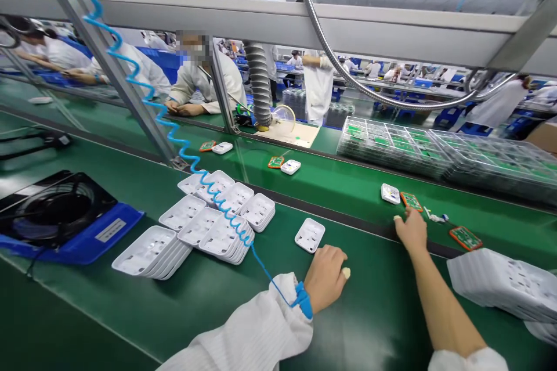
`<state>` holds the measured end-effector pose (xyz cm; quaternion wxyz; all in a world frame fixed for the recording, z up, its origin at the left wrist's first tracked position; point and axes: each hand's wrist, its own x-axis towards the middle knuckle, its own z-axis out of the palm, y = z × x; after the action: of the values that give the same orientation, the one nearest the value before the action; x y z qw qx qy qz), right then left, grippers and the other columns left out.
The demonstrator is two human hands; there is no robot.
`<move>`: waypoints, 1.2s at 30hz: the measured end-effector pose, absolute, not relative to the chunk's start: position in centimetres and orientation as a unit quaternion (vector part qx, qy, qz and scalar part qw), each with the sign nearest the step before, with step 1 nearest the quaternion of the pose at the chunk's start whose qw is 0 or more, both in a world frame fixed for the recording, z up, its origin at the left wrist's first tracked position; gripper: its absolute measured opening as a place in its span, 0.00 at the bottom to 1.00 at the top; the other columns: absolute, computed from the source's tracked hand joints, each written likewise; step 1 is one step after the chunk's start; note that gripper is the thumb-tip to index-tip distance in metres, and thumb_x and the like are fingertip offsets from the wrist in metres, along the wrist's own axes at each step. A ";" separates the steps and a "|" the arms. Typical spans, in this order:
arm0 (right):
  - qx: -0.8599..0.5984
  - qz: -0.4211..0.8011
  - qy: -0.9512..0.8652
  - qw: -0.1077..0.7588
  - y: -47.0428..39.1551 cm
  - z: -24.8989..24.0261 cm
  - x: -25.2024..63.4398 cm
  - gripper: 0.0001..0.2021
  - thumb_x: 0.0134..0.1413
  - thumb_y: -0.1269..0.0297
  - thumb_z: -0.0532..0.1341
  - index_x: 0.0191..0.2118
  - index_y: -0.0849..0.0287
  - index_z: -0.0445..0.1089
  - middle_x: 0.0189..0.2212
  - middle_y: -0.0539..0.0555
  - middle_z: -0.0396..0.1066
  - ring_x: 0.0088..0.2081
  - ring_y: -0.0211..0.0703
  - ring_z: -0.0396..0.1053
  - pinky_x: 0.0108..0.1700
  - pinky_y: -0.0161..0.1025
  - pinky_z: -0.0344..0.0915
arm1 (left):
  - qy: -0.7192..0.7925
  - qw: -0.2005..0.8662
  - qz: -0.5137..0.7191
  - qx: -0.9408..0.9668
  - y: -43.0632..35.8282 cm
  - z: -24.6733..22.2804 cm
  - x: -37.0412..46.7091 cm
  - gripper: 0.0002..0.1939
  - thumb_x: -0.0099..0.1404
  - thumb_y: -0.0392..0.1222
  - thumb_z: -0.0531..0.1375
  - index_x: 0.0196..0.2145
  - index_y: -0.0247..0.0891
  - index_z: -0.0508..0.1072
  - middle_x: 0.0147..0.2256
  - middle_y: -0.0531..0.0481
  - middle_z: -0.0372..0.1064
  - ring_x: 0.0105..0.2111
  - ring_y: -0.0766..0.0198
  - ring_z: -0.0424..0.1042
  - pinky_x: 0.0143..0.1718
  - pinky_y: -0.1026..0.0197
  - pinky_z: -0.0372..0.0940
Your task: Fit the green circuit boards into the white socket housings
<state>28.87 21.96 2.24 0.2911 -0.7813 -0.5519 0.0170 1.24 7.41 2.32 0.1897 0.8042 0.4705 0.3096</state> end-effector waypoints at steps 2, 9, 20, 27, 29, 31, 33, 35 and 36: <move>-0.824 0.002 -0.511 0.245 23.3 2.6 31.0 0.28 0.45 0.61 0.58 0.53 0.70 0.61 0.43 0.73 0.65 0.46 0.62 0.63 0.41 0.52 0.58 | 0.472 0.191 0.302 0.806 7.5 2.4 1.3 0.09 0.59 0.34 0.54 0.39 0.39 0.63 0.39 0.48 0.65 0.41 0.57 0.61 0.43 0.53 0.58; -0.862 -0.047 -0.424 0.273 27.5 0.4 37.6 0.39 0.39 0.62 0.62 0.59 0.69 0.53 0.50 0.84 0.55 0.54 0.71 0.54 0.42 0.60 0.52 | 0.488 0.202 0.289 0.799 7.8 2.6 1.4 0.09 0.60 0.36 0.54 0.40 0.39 0.64 0.40 0.47 0.65 0.42 0.57 0.61 0.43 0.53 0.57; -0.852 -0.010 -0.499 0.157 30.0 -0.8 37.6 0.15 0.41 0.63 0.57 0.37 0.62 0.71 0.37 0.76 0.68 0.41 0.72 0.65 0.36 0.59 0.53 | 0.498 0.199 0.280 0.796 8.1 2.9 1.5 0.07 0.60 0.38 0.54 0.39 0.38 0.64 0.40 0.49 0.65 0.42 0.59 0.60 0.43 0.55 0.56; -0.721 0.004 -0.620 0.310 22.2 1.9 26.8 0.19 0.51 0.54 0.51 0.43 0.59 0.68 0.32 0.60 0.71 0.32 0.51 0.68 0.33 0.43 0.61 | 0.490 0.170 0.290 0.804 8.0 2.3 1.3 0.08 0.59 0.36 0.55 0.39 0.38 0.65 0.40 0.49 0.65 0.42 0.59 0.61 0.43 0.57 0.57; -0.608 0.029 -0.719 0.336 18.6 1.1 22.3 0.17 0.54 0.55 0.49 0.41 0.58 0.68 0.37 0.57 0.71 0.36 0.48 0.69 0.38 0.42 0.63 | 0.490 0.163 0.292 0.805 8.2 2.1 1.3 0.08 0.59 0.35 0.54 0.38 0.38 0.65 0.39 0.49 0.65 0.42 0.60 0.61 0.43 0.57 0.57; -0.514 0.044 -0.795 0.318 15.4 0.1 18.7 0.14 0.55 0.59 0.49 0.40 0.58 0.68 0.37 0.56 0.72 0.39 0.46 0.69 0.42 0.42 0.63 | 0.491 0.157 0.290 0.806 8.3 1.9 1.4 0.07 0.59 0.35 0.54 0.37 0.37 0.65 0.39 0.48 0.66 0.41 0.59 0.62 0.43 0.56 0.58; -0.472 0.045 -0.824 0.311 13.2 -0.7 16.6 0.14 0.56 0.62 0.49 0.41 0.58 0.68 0.38 0.56 0.72 0.40 0.45 0.69 0.45 0.42 0.63 | 0.491 0.162 0.288 0.806 7.9 2.0 1.5 0.05 0.58 0.34 0.54 0.34 0.37 0.66 0.38 0.48 0.66 0.41 0.59 0.63 0.44 0.56 0.59; -0.474 0.042 -0.819 0.319 11.9 -0.9 15.9 0.13 0.56 0.63 0.49 0.41 0.59 0.67 0.38 0.56 0.72 0.41 0.45 0.69 0.45 0.41 0.63 | 0.487 0.180 0.302 0.799 6.6 2.5 1.2 0.05 0.58 0.34 0.53 0.34 0.37 0.66 0.37 0.48 0.67 0.41 0.59 0.64 0.44 0.56 0.60; -0.485 0.043 -0.811 0.324 11.5 -0.9 15.9 0.13 0.57 0.63 0.49 0.41 0.59 0.67 0.38 0.56 0.72 0.40 0.44 0.69 0.44 0.40 0.63 | 0.484 0.190 0.318 0.793 5.5 3.1 0.6 0.07 0.59 0.34 0.53 0.36 0.38 0.67 0.38 0.48 0.67 0.41 0.59 0.64 0.45 0.57 0.61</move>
<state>15.94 11.50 -0.86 0.3240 -0.4849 -0.8112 0.0431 0.62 5.53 3.12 0.1902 0.7926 0.4842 0.3181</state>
